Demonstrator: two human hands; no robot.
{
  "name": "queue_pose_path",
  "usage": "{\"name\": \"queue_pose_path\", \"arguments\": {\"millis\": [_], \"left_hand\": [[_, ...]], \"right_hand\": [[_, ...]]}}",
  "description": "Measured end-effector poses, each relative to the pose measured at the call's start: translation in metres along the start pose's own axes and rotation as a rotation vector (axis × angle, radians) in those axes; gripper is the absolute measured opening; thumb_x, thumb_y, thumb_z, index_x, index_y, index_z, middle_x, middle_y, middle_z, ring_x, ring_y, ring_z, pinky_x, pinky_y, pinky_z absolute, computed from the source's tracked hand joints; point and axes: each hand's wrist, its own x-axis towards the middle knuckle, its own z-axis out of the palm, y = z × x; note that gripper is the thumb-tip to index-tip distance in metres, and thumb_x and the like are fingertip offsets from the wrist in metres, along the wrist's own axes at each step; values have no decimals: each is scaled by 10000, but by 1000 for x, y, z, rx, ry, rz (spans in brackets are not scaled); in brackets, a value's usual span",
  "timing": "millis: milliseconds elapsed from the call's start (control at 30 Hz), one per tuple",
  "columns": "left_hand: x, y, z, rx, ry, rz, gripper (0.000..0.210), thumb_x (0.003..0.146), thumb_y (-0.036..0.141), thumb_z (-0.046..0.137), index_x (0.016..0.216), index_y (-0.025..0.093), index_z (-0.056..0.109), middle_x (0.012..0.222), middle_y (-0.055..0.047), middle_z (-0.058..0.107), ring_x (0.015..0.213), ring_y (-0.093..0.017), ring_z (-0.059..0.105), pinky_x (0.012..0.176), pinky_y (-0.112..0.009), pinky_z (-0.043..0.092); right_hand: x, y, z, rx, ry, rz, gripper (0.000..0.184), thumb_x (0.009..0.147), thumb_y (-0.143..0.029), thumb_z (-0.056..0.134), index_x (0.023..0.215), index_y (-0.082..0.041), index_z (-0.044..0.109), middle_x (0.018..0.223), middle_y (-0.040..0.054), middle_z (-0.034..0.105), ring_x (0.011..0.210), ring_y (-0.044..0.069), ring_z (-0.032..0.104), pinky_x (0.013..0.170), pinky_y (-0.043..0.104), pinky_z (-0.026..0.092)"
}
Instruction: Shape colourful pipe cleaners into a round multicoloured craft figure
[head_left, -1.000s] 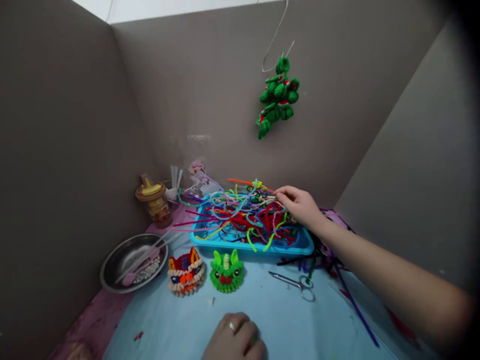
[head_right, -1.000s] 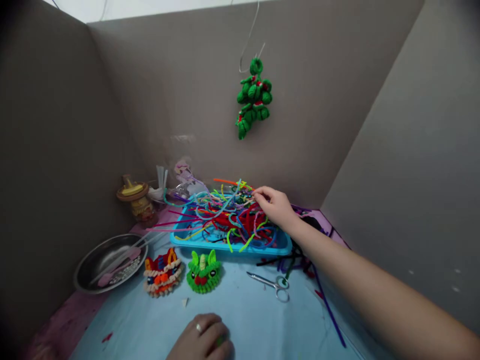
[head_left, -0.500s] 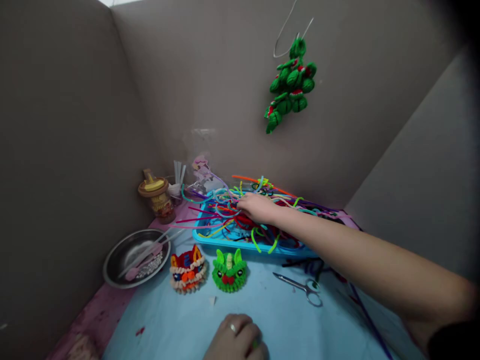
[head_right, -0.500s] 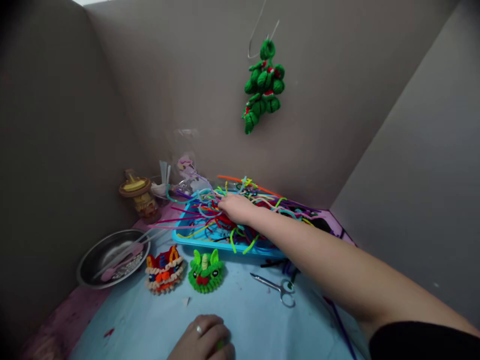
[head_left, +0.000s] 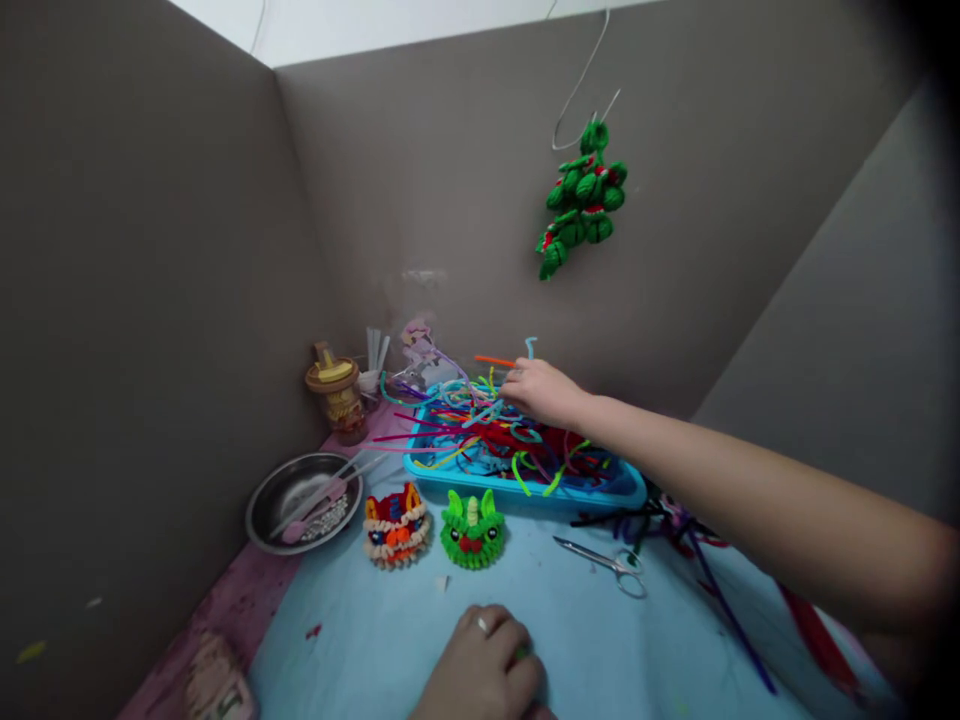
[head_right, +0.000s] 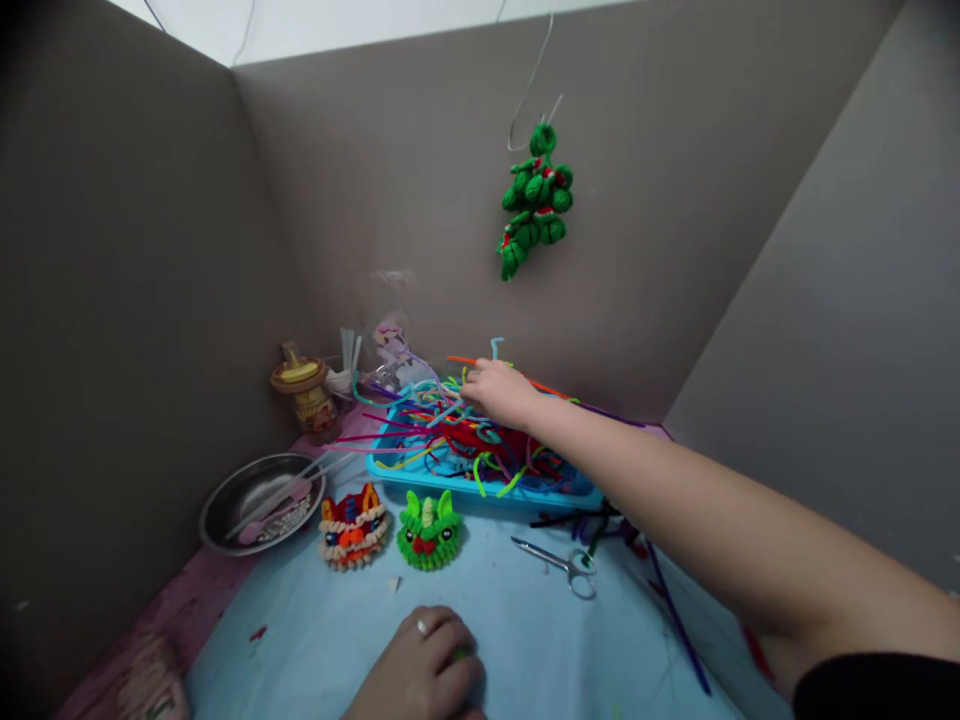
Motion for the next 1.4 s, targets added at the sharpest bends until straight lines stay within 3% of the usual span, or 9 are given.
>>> {"name": "queue_pose_path", "arguments": {"millis": [200,300,367,533,700,900,1233,1300,1400], "left_hand": [[6,15,-21,-154,-143,-168,128,726,295,591,784,183,568,835,-56,591,862,-195,515,777,-341,423],[7,18,-36,-254,-146,-211,319,729,411,594,976,209,579,934,-73,613,929,-223,529,887,-427,374],[5,15,-47,-325,-29,-278,619,665,570,593,1164,214,502,1064,-107,597,1038,-286,497,961,-520,280],[1,-2,-66,-651,485,-761,403,849,443,400,1128,189,541,954,-93,614,892,-217,561,796,-356,424],[12,3,-65,-1208,408,-740,406,691,381,658,1017,146,601,657,0,558,509,-84,462,504,-217,367],[17,26,-74,-1606,541,-837,260,657,345,701,758,131,593,589,22,518,525,-54,462,505,-164,358],[-23,12,-79,-1556,951,-913,199,691,269,666,820,164,557,618,47,484,522,-33,469,437,-112,345],[-25,10,-75,-1385,927,-972,255,702,313,650,890,172,551,717,19,532,576,-53,513,479,-142,393],[-21,21,-66,-709,1026,-994,498,698,353,647,1131,208,448,1078,-68,534,880,-154,571,688,-270,474]], "right_hand": [[-19,-9,-35,15,175,39,276,878,-263,398,890,-197,666,975,76,621,935,227,456,804,379,323],[-34,-31,-48,82,193,53,274,874,-278,398,886,-211,663,967,70,622,964,233,463,836,403,327],[-48,-50,-57,150,237,92,257,867,-280,408,900,-222,657,968,64,626,985,236,467,861,418,326],[-94,-111,-66,343,437,268,225,853,-255,436,928,-231,646,946,61,635,942,223,512,867,417,353],[-132,-178,-46,432,392,281,213,869,-255,445,911,-212,649,821,63,658,810,188,543,762,343,373],[-154,-224,-32,451,287,357,206,872,-275,466,918,-215,658,770,53,659,789,189,547,749,319,360],[-181,-229,-27,468,343,483,206,846,-164,485,968,-222,640,853,46,663,864,197,556,836,348,375],[-184,-225,-22,490,351,507,240,832,-107,472,959,-215,644,864,46,657,869,187,552,824,329,393],[-186,-225,-15,526,362,538,267,816,-65,465,946,-210,648,869,47,649,867,178,547,792,293,419]]}}
